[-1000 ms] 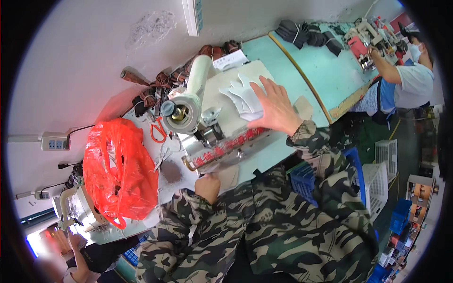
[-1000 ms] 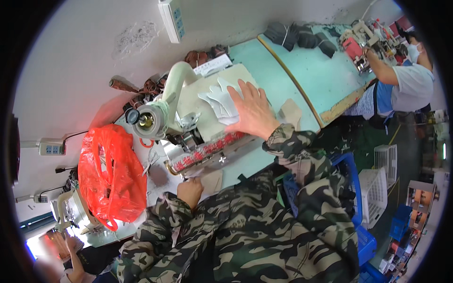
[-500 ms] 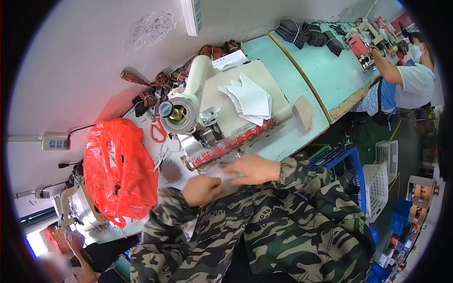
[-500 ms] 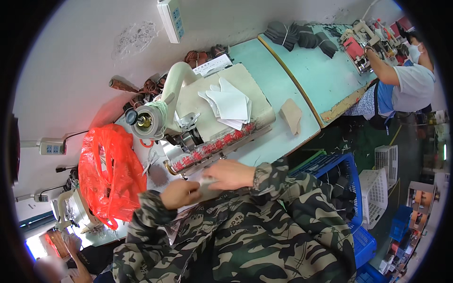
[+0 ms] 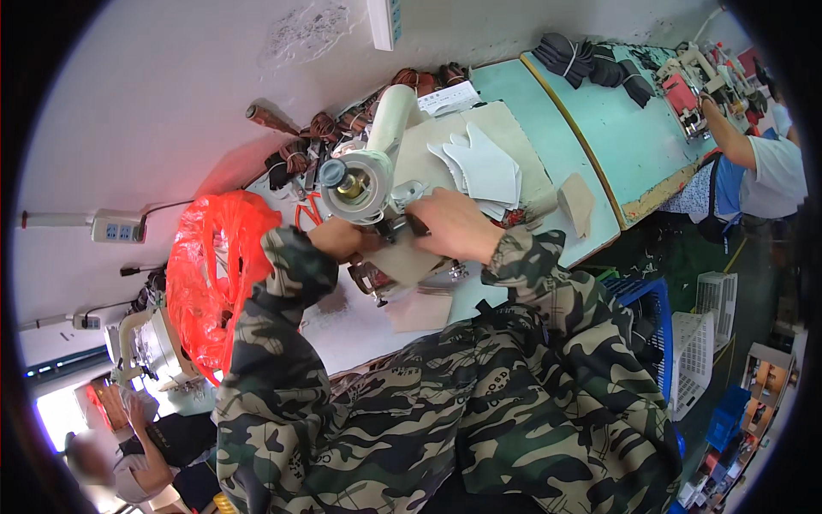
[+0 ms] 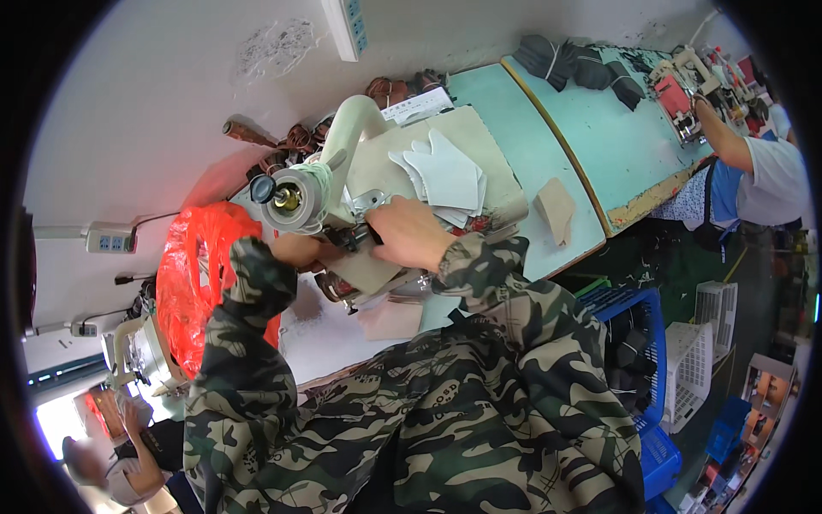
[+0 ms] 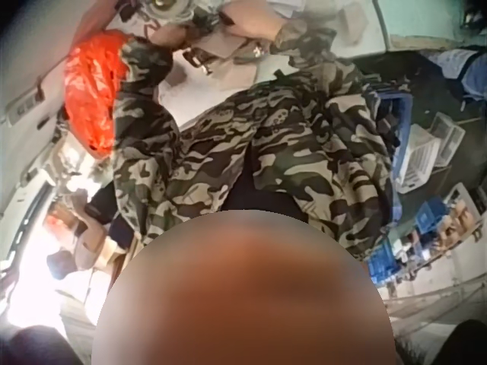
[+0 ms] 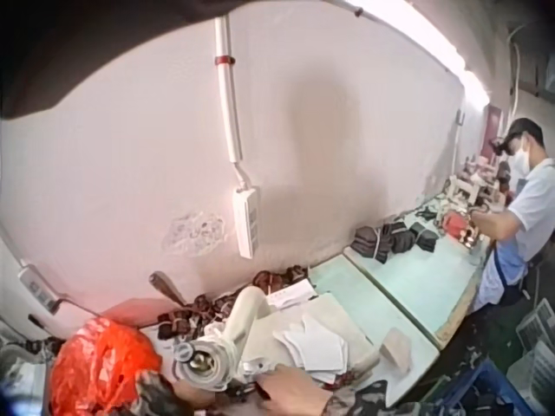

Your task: Skiving the edges of leather shoe components using an industrial machine.

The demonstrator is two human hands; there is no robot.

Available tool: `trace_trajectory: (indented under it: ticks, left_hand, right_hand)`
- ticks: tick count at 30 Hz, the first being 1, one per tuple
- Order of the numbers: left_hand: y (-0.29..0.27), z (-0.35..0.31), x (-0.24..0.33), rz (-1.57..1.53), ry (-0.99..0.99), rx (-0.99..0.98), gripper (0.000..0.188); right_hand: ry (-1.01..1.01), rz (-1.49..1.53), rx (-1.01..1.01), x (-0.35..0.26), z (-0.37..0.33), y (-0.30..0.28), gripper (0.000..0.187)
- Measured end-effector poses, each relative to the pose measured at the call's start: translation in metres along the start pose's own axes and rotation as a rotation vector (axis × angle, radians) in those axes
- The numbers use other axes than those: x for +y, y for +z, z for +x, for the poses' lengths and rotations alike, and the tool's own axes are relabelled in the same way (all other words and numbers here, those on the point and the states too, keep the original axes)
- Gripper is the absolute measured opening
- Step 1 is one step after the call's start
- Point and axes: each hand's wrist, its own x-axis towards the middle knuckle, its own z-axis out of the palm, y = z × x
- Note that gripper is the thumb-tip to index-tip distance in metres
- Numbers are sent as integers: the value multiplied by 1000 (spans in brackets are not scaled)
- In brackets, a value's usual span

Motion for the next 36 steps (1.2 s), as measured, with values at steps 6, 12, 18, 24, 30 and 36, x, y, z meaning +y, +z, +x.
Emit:
trace_trajectory:
  ticks: [6,12,18,24,30,36]
  left_hand:
    - [109,-9,-44,800,399,742,10]
    - [205,43,-110,788,431,449,21]
    - [203,34,-112,690,513,434,17]
    - [199,33,-107,512,536,420,19]
    - [217,12,-111,518,538,551,33]
    - [210,22,-109,328,335,491,23]
  right_hand:
    - [-60,204,284,3,-26,-42,19]
    - [-14,-129,445,8,-51,-36,28]
    - [156,294,-443,-2,-103,65,33]
    - [89,81,-336,-12,-127,96,32]
    - [-360,294,605,-99,9,-102,37]
    - [-431,483,171,-72,77,-101,37]
